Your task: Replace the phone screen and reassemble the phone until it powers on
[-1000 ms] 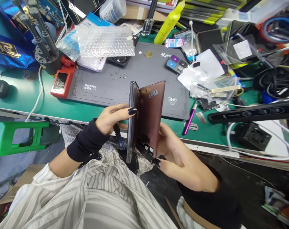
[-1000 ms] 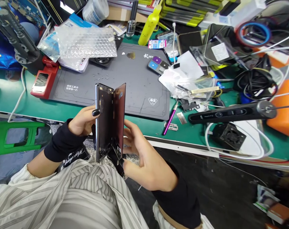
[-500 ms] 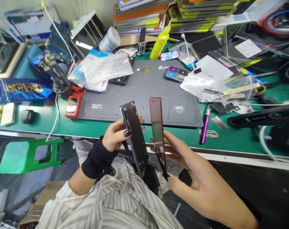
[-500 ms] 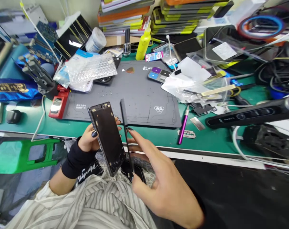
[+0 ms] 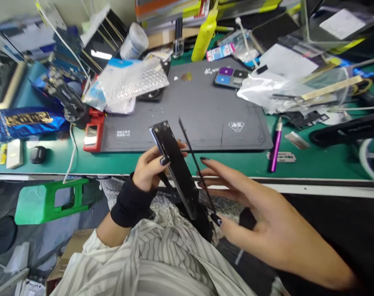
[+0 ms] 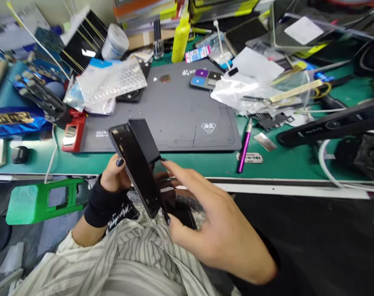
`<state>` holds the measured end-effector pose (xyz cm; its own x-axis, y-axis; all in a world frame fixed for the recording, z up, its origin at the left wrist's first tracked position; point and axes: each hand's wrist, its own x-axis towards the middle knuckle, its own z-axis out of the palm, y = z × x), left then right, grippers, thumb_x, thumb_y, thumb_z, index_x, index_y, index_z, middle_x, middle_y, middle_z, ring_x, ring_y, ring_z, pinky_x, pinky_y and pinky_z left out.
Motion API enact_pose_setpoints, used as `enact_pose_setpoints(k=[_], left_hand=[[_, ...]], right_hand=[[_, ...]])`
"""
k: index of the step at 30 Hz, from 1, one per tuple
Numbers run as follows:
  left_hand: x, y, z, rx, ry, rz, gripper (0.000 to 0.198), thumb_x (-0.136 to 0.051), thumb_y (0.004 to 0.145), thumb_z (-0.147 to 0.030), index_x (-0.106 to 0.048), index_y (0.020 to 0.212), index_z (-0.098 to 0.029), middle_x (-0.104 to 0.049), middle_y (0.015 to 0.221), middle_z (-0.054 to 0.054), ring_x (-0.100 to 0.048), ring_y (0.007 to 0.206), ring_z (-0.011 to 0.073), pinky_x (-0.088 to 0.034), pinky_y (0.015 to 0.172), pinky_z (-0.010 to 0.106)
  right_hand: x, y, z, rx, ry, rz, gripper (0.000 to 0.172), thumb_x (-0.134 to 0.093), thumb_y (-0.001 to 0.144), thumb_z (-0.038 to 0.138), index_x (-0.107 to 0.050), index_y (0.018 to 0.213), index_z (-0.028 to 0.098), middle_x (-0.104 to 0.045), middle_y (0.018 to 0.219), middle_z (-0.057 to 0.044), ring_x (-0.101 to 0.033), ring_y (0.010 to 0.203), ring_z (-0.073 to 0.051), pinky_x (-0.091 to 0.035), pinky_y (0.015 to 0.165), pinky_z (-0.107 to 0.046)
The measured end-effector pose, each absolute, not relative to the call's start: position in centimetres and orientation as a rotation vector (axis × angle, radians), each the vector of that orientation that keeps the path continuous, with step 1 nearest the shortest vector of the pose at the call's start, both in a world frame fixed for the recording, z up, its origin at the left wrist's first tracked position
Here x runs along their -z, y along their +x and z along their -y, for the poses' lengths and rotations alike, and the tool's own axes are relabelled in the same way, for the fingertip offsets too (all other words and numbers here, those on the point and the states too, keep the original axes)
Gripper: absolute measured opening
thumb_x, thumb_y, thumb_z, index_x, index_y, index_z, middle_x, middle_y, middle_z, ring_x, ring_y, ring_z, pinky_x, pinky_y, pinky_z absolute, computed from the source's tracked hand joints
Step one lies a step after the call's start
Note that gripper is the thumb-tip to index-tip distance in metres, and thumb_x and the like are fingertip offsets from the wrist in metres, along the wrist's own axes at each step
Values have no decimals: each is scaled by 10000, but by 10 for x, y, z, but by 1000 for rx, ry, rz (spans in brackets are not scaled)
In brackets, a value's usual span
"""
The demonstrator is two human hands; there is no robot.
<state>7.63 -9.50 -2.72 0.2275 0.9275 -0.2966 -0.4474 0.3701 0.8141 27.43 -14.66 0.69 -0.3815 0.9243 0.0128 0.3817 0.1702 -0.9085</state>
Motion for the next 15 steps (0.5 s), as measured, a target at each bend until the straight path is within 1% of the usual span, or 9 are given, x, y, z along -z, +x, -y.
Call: enact_pose_setpoints(k=[2,4,8,12,15], left_hand=[[23,77,93,-1046,635,-848,573,-797,555,-534,-674,986,-178,-681,1121,94,-636,1060,303,-557,793,336],[23,78,92,-1049,630,-848,566,-802,572,-511,-676,1013,-180,-665,1163,87,-627,1083,297,-566,792,322],[24,81,93,-1027,634,-860,530,-807,580,-495,-683,986,-177,-673,1148,71,-618,1111,317,-574,779,315],[22,84,95,-1032,610,-827,507,-816,578,-466,-679,975,-183,-691,1112,53,-617,1124,324,-577,807,342],[21,84,95,-1039,610,-838,486,-820,573,-466,-680,940,-180,-699,1090,54,-623,1112,325,-581,787,333]], right_hand=[[-7,278,145,-1320,-1202,1719,726,-571,779,126,-365,1430,374,-577,1299,-25,-640,1097,-249,-575,916,-371],[-7,279,145,-1399,-1193,1612,715,-606,779,141,-381,1415,379,-565,1298,-32,-623,1114,-254,-571,923,-388],[-5,274,144,-1455,-1195,1567,717,-619,755,111,-410,1389,373,-556,1275,-45,-623,1085,-251,-570,921,-412],[-3,271,145,-1414,-1244,1625,756,-639,729,101,-415,1392,386,-539,1257,-35,-604,1103,-236,-559,941,-399],[-3,271,147,-1365,-1281,1659,776,-648,722,112,-402,1406,383,-545,1224,-39,-598,1098,-234,-555,946,-406]])
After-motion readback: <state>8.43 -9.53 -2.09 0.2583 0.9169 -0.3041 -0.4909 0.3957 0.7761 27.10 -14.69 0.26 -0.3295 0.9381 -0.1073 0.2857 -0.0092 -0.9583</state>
